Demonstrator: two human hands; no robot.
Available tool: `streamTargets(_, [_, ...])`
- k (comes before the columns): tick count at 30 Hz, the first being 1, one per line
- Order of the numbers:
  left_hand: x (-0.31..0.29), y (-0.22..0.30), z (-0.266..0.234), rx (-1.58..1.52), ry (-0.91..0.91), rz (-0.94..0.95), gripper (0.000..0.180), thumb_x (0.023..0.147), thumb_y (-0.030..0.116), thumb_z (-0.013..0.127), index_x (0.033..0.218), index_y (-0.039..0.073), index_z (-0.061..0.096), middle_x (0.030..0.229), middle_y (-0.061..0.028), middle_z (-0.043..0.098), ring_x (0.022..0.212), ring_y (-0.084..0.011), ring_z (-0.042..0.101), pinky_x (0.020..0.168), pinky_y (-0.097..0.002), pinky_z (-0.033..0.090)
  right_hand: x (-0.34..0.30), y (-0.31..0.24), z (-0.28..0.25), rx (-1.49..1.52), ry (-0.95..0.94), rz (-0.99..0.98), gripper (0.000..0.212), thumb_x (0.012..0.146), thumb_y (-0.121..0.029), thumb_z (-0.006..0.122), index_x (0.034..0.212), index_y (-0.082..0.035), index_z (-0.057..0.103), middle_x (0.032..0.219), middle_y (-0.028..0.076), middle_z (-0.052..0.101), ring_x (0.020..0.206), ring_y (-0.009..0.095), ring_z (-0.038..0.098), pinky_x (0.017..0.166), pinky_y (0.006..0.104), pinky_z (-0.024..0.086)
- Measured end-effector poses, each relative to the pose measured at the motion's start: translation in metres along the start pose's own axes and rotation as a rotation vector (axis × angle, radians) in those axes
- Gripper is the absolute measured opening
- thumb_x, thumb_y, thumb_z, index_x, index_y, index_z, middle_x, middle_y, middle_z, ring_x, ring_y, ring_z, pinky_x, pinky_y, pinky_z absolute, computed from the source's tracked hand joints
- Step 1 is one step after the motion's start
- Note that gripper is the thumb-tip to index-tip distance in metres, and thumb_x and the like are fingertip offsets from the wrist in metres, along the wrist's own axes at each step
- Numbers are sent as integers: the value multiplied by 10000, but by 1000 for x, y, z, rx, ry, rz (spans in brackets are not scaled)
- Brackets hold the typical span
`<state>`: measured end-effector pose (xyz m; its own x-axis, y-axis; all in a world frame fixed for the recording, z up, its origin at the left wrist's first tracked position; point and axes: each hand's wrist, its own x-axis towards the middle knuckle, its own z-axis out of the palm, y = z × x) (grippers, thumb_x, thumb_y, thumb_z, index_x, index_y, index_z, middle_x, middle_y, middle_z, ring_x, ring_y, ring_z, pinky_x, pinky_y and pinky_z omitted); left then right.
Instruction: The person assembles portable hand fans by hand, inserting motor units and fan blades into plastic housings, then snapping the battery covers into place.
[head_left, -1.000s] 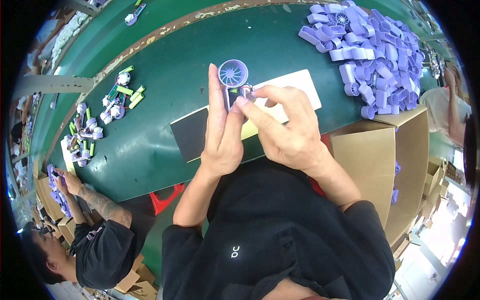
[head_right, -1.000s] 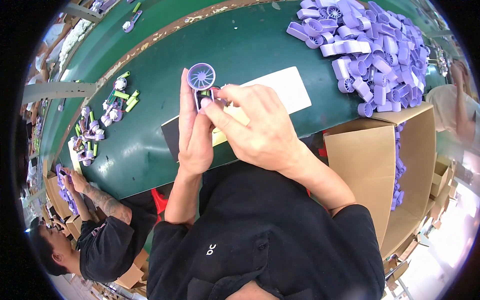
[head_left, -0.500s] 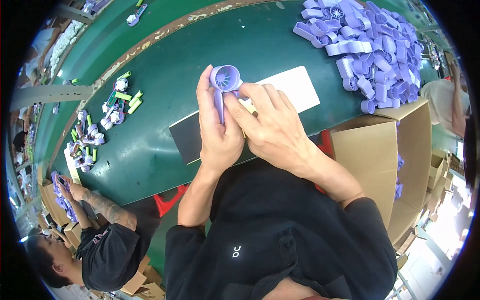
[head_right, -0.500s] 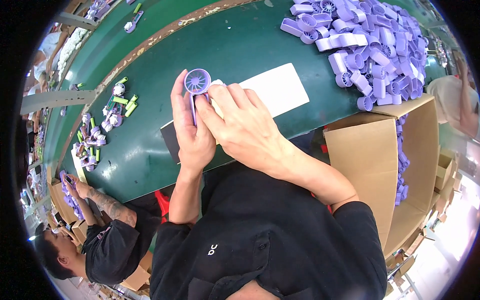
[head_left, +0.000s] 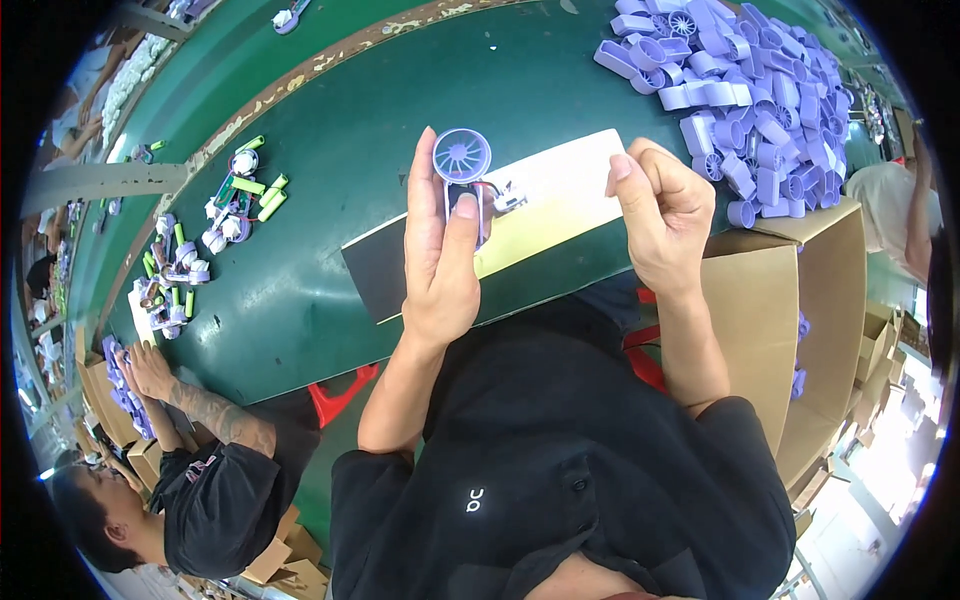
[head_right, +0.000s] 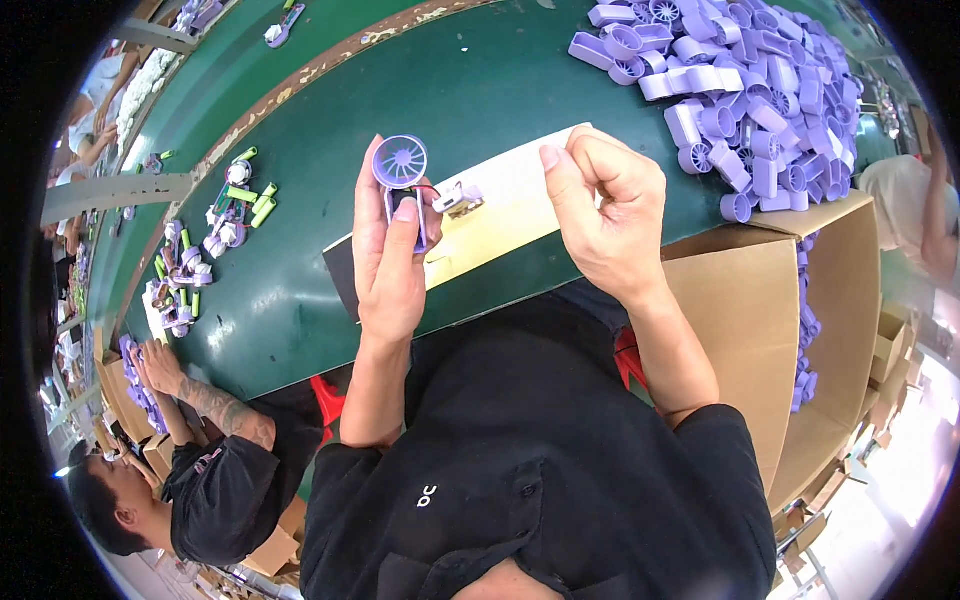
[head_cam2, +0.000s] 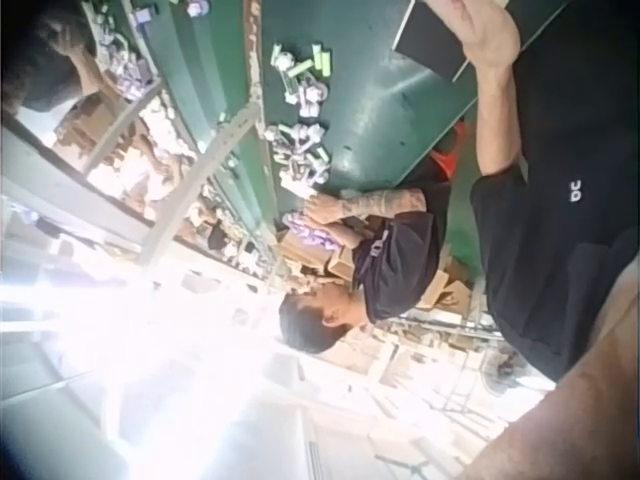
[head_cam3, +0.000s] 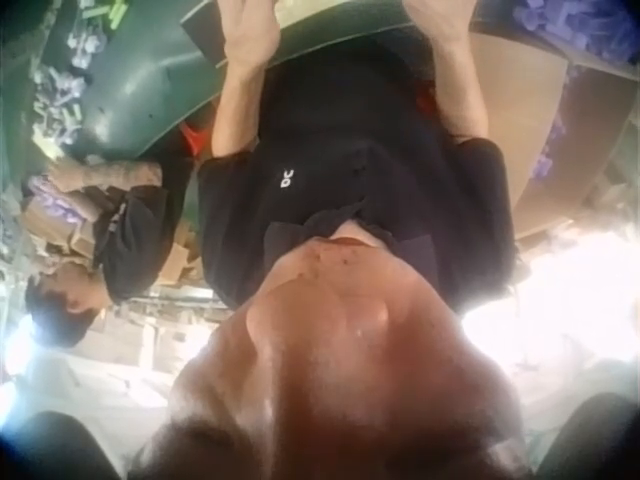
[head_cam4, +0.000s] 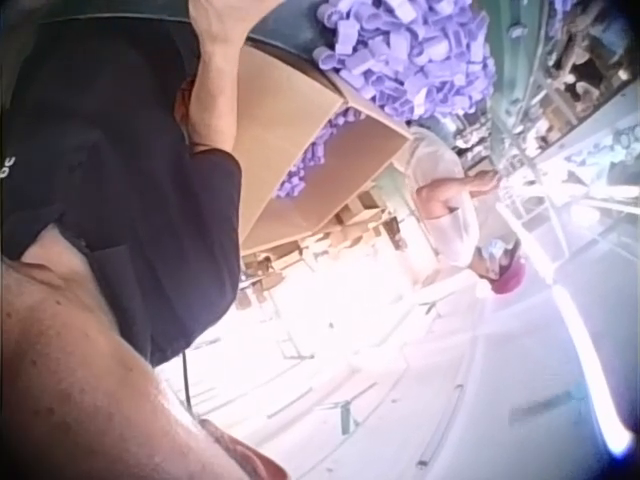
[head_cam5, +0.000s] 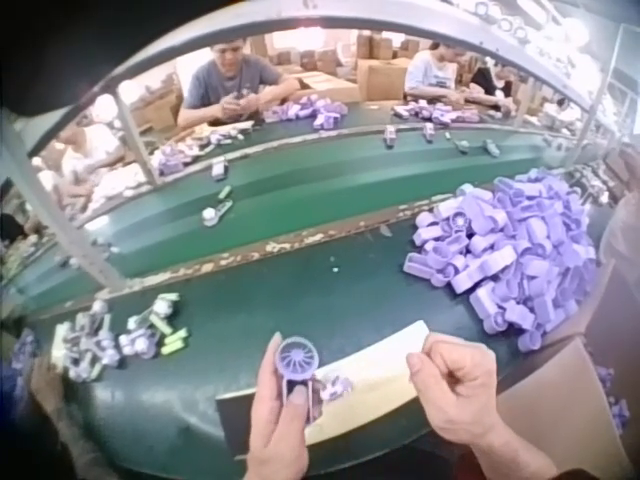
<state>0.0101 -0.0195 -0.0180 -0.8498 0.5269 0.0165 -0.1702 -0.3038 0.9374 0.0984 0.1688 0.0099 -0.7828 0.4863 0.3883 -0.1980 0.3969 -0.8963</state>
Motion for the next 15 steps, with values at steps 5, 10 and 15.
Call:
streamTargets(5, [1,-2,-1,90,-18,99,488,1099,105,492,1560,9,363,1136,-60,594,771,-64,453,679,-227,380,-13,5,7,100,-38,135,466,1024,-57,662,684,-68,343,682,-56,351,630,34,284,522,282,229])
streamTargets(10, [0,6,-4,-44,-38,12,487,1091,51,463,1557,5,328,1215,-73,561,859,-63,482,720,-220,416,-17,21,22,48,-169,357,360,1101,-306,564,857,-42,587,666,-10,491,588,66,450,521,255,362])
streamTargets(15, [-2,17,5,-121,-43,-41,611,1018,166,519,1571,-11,329,1175,-125,597,861,-113,543,761,-259,437,-17,27,36,465,-493,913,650,1092,-595,419,1162,9,647,785,93,678,606,147,636,546,280,526])
